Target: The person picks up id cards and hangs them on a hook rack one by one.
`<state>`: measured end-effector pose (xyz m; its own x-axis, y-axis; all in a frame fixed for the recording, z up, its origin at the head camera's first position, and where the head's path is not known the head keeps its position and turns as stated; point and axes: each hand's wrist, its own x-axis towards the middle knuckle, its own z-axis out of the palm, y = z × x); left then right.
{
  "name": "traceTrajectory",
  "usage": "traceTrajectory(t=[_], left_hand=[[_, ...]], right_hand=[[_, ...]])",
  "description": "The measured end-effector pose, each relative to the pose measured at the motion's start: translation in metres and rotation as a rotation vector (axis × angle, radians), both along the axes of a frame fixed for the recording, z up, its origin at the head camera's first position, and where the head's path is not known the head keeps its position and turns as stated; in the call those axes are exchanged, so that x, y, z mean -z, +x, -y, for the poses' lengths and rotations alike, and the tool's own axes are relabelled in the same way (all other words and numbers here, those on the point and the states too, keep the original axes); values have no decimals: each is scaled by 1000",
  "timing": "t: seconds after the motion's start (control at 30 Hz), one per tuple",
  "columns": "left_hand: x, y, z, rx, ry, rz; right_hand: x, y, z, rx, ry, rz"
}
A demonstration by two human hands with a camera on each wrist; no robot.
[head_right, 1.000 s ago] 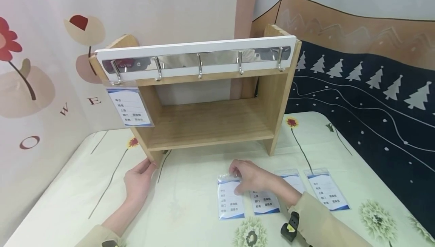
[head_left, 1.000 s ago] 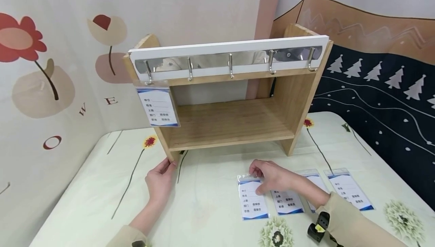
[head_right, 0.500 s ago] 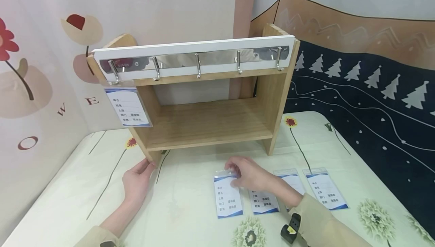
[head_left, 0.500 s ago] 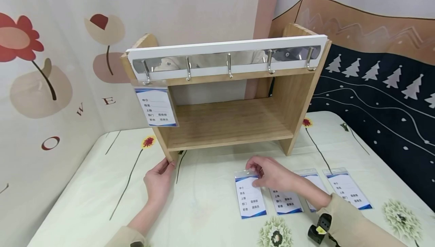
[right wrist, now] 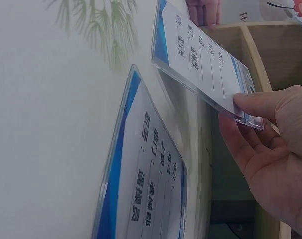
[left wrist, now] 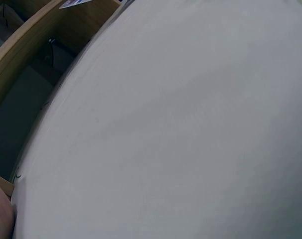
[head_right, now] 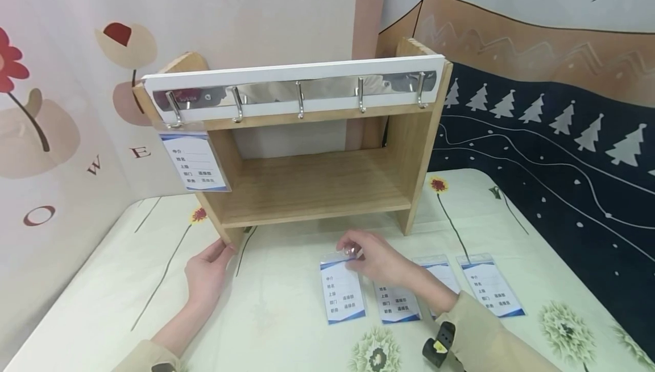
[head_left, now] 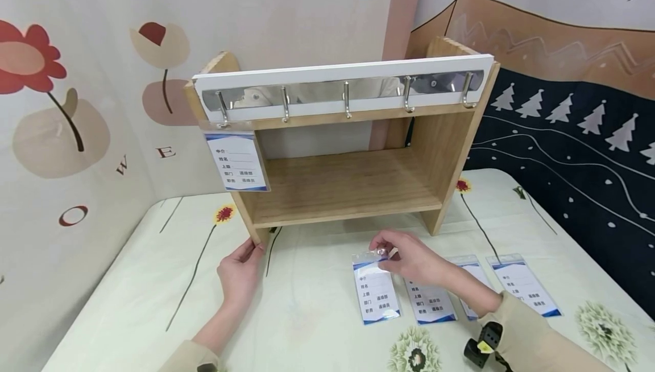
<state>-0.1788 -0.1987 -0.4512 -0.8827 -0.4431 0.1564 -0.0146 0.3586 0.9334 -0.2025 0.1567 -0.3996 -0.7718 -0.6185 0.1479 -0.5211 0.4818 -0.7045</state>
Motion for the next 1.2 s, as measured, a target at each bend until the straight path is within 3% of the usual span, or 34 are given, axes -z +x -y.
traceTrajectory(t=[1.2], left_hand=[[0,0,0,4,5,-2]], right_hand=[[-30,-3,22,-77,-155,-72]])
